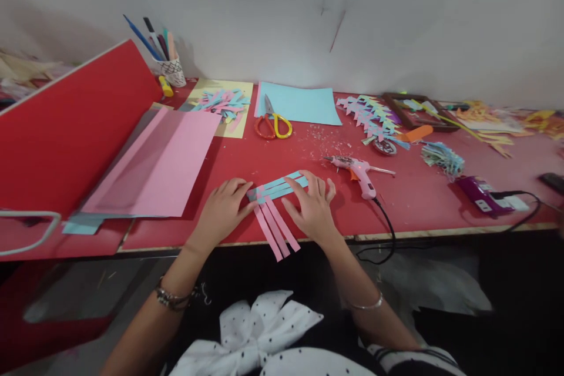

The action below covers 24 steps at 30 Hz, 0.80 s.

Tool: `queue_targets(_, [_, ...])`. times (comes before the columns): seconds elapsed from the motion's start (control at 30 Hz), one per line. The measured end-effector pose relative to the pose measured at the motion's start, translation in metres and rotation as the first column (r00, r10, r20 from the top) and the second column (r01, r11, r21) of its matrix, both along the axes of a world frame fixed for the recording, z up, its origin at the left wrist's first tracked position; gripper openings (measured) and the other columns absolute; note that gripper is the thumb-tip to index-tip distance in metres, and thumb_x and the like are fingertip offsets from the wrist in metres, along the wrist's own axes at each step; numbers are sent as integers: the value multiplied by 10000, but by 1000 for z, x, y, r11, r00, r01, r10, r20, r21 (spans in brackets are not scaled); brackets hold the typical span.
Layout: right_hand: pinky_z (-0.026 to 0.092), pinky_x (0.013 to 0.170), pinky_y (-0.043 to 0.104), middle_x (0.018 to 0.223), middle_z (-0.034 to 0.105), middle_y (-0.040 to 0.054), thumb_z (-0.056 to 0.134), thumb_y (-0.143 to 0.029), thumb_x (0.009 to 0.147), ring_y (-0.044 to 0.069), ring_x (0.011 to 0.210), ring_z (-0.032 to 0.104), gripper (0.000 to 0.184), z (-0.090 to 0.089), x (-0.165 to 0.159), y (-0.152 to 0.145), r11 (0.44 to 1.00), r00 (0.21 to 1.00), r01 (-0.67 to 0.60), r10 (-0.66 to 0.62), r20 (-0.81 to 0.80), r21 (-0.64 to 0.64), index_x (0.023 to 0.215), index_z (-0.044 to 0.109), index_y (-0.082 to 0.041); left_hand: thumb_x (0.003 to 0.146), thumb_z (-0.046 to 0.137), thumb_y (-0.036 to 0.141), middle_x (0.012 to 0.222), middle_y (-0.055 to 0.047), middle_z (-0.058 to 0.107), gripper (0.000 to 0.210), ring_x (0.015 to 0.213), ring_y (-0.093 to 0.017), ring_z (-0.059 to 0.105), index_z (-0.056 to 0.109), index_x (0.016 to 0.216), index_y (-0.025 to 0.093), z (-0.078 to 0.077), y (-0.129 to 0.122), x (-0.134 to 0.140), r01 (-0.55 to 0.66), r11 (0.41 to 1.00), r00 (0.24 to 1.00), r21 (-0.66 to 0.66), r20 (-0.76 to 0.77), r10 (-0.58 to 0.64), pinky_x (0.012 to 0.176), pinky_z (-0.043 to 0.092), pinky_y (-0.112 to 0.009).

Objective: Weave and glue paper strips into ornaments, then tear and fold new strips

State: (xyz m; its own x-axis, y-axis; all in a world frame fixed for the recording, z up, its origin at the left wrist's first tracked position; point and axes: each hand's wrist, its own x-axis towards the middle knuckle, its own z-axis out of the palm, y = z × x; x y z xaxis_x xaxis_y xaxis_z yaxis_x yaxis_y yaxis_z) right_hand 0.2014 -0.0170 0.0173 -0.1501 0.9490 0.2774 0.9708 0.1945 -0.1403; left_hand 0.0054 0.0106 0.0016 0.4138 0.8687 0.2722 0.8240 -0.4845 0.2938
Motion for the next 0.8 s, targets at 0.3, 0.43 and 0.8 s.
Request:
queue_targets(0.3, [153, 956, 553, 1318, 396, 86, 352, -446, 855, 268, 1178, 340, 365, -1, -1, -3, 994, 996, -87, 89, 26, -64, 1140, 548, -329, 761, 553, 341, 932, -72, 566, 211, 888, -222, 545, 544, 877, 165, 8, 0, 7, -57, 990, 996, -126, 64, 66, 757, 449, -359])
queue_targets(0.43, [186, 941, 542, 1263, 445, 111, 363, -384, 854, 266, 1124, 388, 348, -3, 15, -2, 992, 992, 123, -123, 22, 28, 1104, 573, -264, 740, 581, 308, 1008, -91, 557, 260, 968, -240, 529, 536, 946, 156, 12, -2, 9, -88, 984, 993, -153, 64, 99, 799, 441, -375])
queue_targets(0.8, [398, 664, 362, 910, 571, 155, 349, -224, 792, 277, 858, 493, 374, 3, 96, 10, 854, 861, 504, -508, -6, 127, 1111, 524, -137, 661, 624, 221, 1021, -80, 537, 150, 1013, -244, 509, 504, 744, 182, 12, 1, 14, -119, 971, 982, -209, 122, 147, 835, 425, -388])
